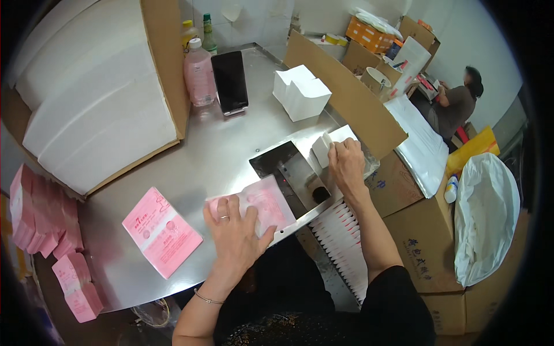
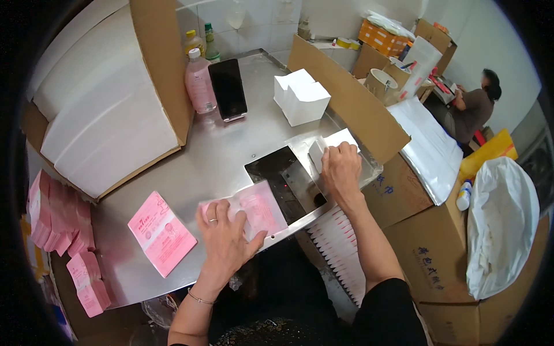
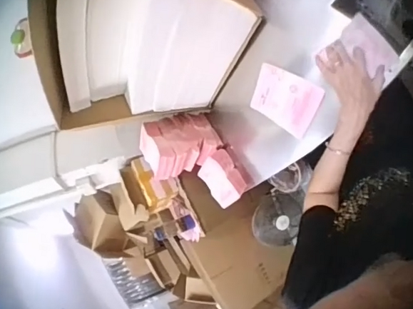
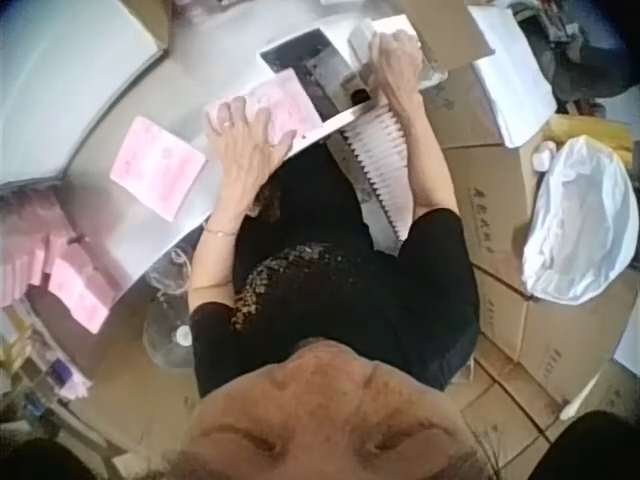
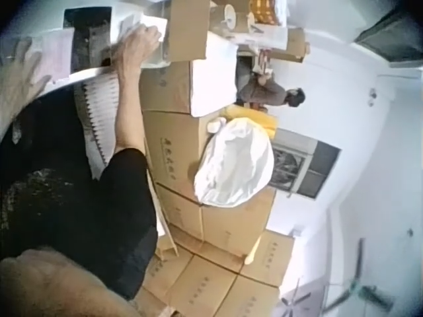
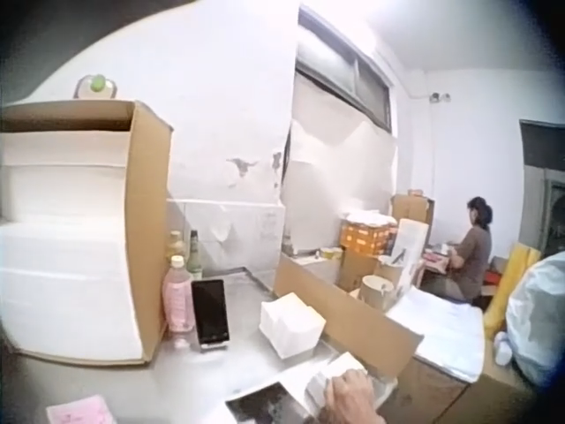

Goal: Feeding pink envelopes and small boxes into a packaging machine slot.

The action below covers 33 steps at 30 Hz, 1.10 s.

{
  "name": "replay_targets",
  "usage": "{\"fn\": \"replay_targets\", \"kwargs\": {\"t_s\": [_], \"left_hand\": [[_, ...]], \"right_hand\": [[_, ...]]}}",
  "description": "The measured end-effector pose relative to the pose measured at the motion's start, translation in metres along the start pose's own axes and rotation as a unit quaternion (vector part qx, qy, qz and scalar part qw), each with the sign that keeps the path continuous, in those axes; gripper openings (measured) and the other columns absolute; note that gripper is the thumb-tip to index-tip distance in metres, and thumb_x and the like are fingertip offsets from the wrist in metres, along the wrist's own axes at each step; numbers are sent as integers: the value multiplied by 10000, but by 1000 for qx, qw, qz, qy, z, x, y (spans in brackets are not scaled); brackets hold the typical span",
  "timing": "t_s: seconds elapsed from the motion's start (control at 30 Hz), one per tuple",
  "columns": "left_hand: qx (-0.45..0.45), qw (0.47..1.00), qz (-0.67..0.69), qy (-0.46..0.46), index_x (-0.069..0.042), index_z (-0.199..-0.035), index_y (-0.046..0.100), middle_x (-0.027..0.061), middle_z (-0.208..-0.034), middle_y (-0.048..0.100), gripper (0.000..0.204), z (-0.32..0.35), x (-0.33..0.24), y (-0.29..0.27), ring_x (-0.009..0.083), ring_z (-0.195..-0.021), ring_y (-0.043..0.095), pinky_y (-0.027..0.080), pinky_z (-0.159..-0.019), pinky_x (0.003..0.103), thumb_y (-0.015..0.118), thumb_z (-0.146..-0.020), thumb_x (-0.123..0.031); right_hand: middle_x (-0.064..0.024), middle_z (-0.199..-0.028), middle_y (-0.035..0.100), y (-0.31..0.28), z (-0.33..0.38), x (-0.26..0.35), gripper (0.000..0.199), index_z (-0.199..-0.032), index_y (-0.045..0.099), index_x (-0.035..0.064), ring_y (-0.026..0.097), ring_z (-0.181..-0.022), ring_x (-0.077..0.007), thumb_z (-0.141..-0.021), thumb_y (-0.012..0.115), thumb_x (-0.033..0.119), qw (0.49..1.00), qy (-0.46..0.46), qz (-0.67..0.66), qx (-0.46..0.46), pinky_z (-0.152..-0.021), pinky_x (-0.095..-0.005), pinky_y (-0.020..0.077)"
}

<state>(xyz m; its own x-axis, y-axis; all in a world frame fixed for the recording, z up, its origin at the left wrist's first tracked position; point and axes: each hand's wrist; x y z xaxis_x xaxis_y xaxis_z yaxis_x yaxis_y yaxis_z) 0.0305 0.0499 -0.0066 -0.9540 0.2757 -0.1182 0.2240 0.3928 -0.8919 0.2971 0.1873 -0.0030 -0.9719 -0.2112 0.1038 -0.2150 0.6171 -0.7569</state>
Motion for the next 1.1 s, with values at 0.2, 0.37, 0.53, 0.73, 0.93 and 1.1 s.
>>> {"fn": "replay_targets", "kwargs": {"t_s": [0.2, 0.37, 0.53, 0.73, 0.93, 1.1], "left_hand": [[45, 997, 54, -13, -62, -1038, 653, 151, -1100, 566, 518, 7, -2, 1, 342, -1013, 523, 388, -858, 494, 727, -811, -522], [7, 998, 52, -19, -50, -1017, 648, 148, -1049, 562, 507, 9, 4, 4, 322, -903, 521, 408, -750, 459, 722, -823, -512], [6, 997, 76, -13, -9, -1080, 646, 168, -1058, 574, 415, 11, 2, 13, 333, -895, 549, 454, -713, 433, 712, -834, -337], [6, 988, 152, -35, -22, -1200, 623, 173, -994, 548, 582, 22, 19, 2, 336, -880, 548, 454, -743, 452, 746, -690, -273], [38, 990, 133, -26, -60, -1369, 506, 140, -956, 536, 706, 13, 1, 0, 323, -889, 532, 427, -754, 447, 745, -727, -231], [-6, 986, 164, -8, -54, -1177, 629, 143, -995, 547, 444, 37, 24, -29, 323, -931, 529, 412, -772, 446, 692, -739, -23]], "right_hand": [[-136, -861, 592, 4, 4, -10, 141, -889, 702, 13, 564, -877, -325, -902, 621, 128, 998, -14, -49, -37, -757, -448, 458], [-127, -877, 593, 1, 1, -17, 124, -933, 697, 27, 565, -894, -326, -876, 616, 101, 999, 4, -46, 21, -750, -456, 448], [-152, -962, 634, 3, 10, -12, 219, -1045, 676, 26, 599, -935, -342, -843, 594, 42, 994, -30, -58, -84, -778, -472, 470], [-269, -1184, 611, -52, 78, 117, 411, -1192, 638, -10, 601, -1163, -412, -794, 665, 86, 862, -354, -337, 135, -1036, -593, 451], [-246, -990, 591, 31, 58, 135, 235, -1043, 640, 8, 570, -1051, -391, -862, 583, 147, 930, -270, -179, 173, -1079, -712, 278], [-233, -985, 691, 54, 46, 88, 134, -906, 638, -1, 668, -978, -409, -852, 587, 111, 940, -83, -264, 202, -924, -546, 496]]}}
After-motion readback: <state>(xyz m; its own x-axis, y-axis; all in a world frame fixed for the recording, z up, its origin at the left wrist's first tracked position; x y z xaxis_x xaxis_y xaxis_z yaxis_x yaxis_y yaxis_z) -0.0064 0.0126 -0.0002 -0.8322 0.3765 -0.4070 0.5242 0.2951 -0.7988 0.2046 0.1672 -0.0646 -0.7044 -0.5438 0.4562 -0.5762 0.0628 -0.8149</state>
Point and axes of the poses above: each hand's wrist, its own z-axis away from the middle knuckle, its own y-axis out of the palm, x = y × z
